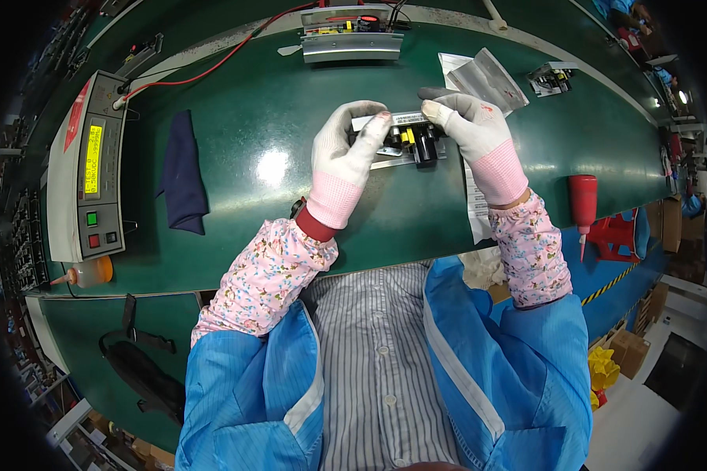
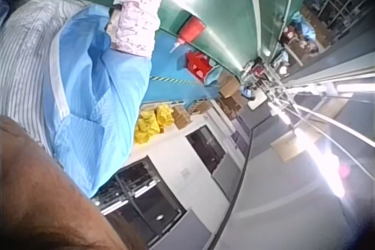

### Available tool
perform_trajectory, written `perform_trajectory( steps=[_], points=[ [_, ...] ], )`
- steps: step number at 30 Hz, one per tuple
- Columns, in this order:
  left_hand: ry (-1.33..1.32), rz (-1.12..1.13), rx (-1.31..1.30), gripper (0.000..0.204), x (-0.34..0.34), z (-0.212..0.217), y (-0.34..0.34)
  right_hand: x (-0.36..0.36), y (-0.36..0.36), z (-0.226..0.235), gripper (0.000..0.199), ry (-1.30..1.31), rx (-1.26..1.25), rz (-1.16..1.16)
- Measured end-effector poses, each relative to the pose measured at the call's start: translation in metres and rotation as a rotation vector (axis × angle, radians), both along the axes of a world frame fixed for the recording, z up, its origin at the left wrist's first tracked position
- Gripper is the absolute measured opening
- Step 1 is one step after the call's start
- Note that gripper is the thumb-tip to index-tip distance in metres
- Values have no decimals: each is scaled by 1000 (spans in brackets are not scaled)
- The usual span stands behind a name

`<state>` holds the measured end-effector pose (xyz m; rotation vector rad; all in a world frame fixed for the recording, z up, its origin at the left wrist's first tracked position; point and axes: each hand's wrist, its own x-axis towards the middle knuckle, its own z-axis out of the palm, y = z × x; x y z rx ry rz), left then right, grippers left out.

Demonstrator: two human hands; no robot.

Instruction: Assembling printed circuit boards into plastic housings and applying adhesive from a bottle.

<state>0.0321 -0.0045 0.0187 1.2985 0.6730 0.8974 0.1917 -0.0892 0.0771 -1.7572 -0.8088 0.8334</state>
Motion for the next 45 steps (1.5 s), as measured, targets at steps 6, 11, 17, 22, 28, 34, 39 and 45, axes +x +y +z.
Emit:
perform_trajectory(
  steps=[6, 11, 17, 22, 28, 34, 39, 45],
  points=[
    [7, -35, -3, 27, -1, 0, 0, -1, -2, 0, 36, -166, -40, -2],
    [3, -38, -13, 28, -1, -1, 1, -9, -13, -4, 33, -541, 63, -43],
    [-67, -43, -30, 29, -1, -3, 0, -24, -11, -11, 34, -1209, 268, 203],
    [-79, 54, 105, 35, 3, -10, 4, 7, -35, -11, 39, -1438, 213, 246],
    [-52, 160, 140, 44, 2, -16, 7, 22, -31, -15, 41, -1092, 308, 31],
    [-58, 50, 86, 49, 2, -10, 4, 28, -15, -13, 46, -356, -79, 273],
    [-213, 52, -49, 47, 5, 3, -9, 41, -24, -13, 49, -131, 121, 4],
    [-244, -444, -304, 45, -13, -1, -9, 37, -37, 6, 64, -79, 169, 183]
  ],
)
